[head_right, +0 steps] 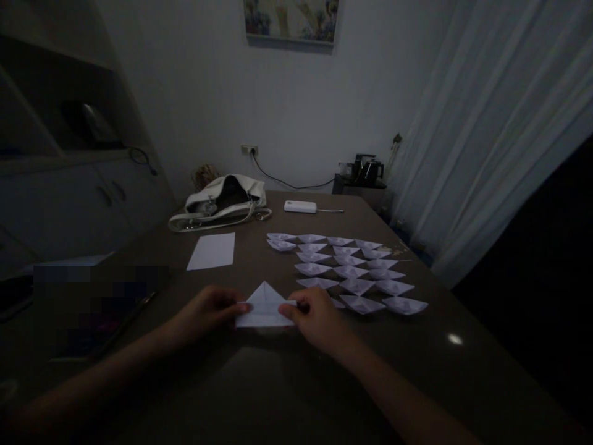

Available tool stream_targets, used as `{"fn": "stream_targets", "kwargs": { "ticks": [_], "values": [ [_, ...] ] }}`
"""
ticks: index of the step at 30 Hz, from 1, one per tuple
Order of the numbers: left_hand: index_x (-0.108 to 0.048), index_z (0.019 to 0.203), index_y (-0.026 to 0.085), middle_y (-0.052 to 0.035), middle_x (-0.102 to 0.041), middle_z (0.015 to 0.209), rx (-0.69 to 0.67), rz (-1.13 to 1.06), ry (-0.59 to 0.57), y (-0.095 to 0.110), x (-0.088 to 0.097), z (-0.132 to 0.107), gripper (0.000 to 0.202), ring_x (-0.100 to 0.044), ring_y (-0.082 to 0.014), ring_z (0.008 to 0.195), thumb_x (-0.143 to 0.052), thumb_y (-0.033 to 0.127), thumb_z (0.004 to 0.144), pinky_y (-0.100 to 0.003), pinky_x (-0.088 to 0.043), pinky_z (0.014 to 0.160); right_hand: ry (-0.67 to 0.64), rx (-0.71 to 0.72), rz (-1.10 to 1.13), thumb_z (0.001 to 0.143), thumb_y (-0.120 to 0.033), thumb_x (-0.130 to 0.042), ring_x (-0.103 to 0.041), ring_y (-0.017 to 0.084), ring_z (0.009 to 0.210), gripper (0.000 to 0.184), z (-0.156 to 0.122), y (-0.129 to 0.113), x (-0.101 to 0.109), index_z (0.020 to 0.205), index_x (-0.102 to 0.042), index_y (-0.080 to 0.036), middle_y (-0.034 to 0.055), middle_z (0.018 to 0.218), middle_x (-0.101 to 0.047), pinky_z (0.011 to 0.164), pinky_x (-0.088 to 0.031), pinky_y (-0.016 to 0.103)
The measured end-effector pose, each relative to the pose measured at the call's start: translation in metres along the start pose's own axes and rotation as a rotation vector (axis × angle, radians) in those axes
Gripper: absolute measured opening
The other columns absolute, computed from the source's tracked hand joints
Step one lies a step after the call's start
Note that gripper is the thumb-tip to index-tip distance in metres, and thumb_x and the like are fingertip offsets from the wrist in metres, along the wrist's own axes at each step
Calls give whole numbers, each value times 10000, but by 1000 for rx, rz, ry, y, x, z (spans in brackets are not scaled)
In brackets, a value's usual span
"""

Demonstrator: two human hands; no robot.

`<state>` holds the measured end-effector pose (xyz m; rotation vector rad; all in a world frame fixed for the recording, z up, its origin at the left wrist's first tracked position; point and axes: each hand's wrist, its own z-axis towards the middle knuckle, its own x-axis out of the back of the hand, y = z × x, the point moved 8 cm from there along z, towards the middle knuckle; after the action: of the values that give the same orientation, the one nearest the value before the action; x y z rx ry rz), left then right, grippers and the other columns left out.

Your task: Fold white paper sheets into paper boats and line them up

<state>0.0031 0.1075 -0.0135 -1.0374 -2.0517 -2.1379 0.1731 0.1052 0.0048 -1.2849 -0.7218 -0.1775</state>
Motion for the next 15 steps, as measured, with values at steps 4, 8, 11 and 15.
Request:
{"fn": "stream_targets", "kwargs": {
  "ticks": [4,8,11,15],
  "values": [
    [-614,732,119,7,-594,608,25,-24,-25,3,1,-2,394,-532,-128,565,-556,493,839,-201,-357,491,-71,-6,28,849,-277,-543,-416,102,506,286,1,0,0,597,-570,-144,-29,526,-449,466,-286,220],
    [-623,733,129,5,-590,630,-91,183,7,18,2,-6,338,-529,-130,589,-522,419,875,-207,-364,519,44,153,-140,825,-211,-588,-507,132,616,124,-2,-17,8,724,-630,-153,2,658,-575,567,-363,242],
    [-643,846,148,-15,-644,768,-264,351,11,32,-4,-12,184,-578,-149,702,-517,279,876,-222,-416,627,69,325,-251,809,-156,-606,-547,156,719,21,-9,-32,0,797,-623,-161,22,757,-606,650,-395,262],
    [-628,967,170,-59,-638,924,-420,527,-14,42,-16,-19,168,-593,-185,856,-520,141,842,-252,-435,723,4,446,-381,823,-84,-547,-555,181,812,118,-16,-39,-17,858,-625,-166,44,829,-641,732,-404,290]
  ]
}}
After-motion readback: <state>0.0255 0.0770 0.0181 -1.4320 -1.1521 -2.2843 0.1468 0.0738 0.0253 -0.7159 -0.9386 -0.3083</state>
